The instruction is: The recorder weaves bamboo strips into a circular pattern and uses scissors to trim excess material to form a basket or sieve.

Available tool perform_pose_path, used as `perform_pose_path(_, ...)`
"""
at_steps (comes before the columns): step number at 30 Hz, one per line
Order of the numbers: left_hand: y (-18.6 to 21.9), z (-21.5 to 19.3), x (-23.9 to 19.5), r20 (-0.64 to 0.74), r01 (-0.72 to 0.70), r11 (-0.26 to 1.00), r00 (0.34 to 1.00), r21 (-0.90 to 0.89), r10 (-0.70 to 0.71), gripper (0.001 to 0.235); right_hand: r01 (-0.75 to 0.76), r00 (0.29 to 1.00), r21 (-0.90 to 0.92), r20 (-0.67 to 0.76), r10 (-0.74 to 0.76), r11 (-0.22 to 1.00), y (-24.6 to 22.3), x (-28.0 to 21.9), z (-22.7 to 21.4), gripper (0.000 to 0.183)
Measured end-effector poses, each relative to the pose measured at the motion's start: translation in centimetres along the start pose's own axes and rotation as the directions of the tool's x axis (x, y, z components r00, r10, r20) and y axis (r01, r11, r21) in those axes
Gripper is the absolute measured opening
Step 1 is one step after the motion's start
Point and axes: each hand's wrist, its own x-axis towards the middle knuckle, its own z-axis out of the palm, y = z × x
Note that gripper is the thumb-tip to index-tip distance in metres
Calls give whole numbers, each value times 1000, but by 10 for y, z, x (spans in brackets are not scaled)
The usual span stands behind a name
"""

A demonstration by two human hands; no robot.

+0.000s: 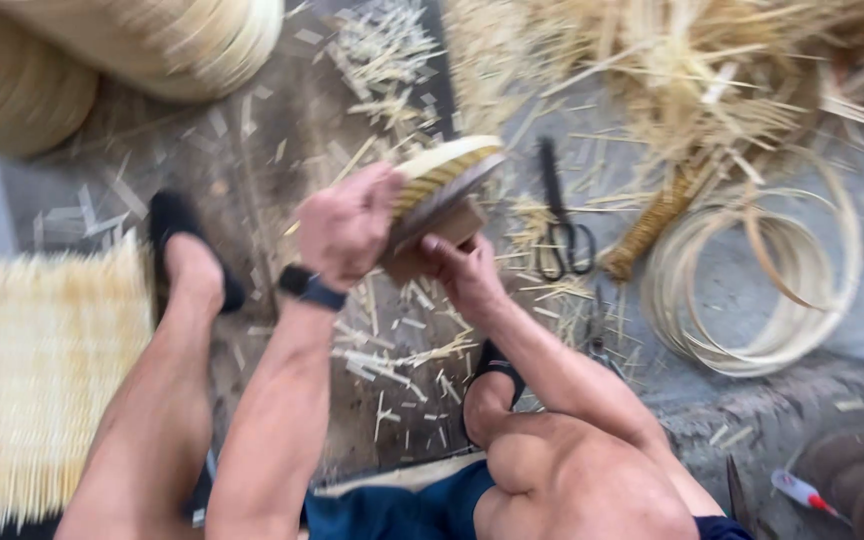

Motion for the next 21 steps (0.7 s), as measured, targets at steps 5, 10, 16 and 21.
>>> perform_pose_path(5,-37,1,-13,-100,222,954,973,203,-206,64,-82,971,68,231,64,994,-9,-46,-83,57)
perform_pose_path(10,-121,-43,-30,-199,324,915,939,238,-281,67,-411,910,251,175,377,876,15,-51,-159,42)
perform_pose_path(16,-137,-99,-18,-247,405,913,890,43,-383,77,-455,889,9,-62,454,891,82,-6,-149,30)
perform_pose_path(21,-147,-67,-19,-95,616,773,769,-151,-632,78,-366,929,277,54,366,888,72,-39,-120,45)
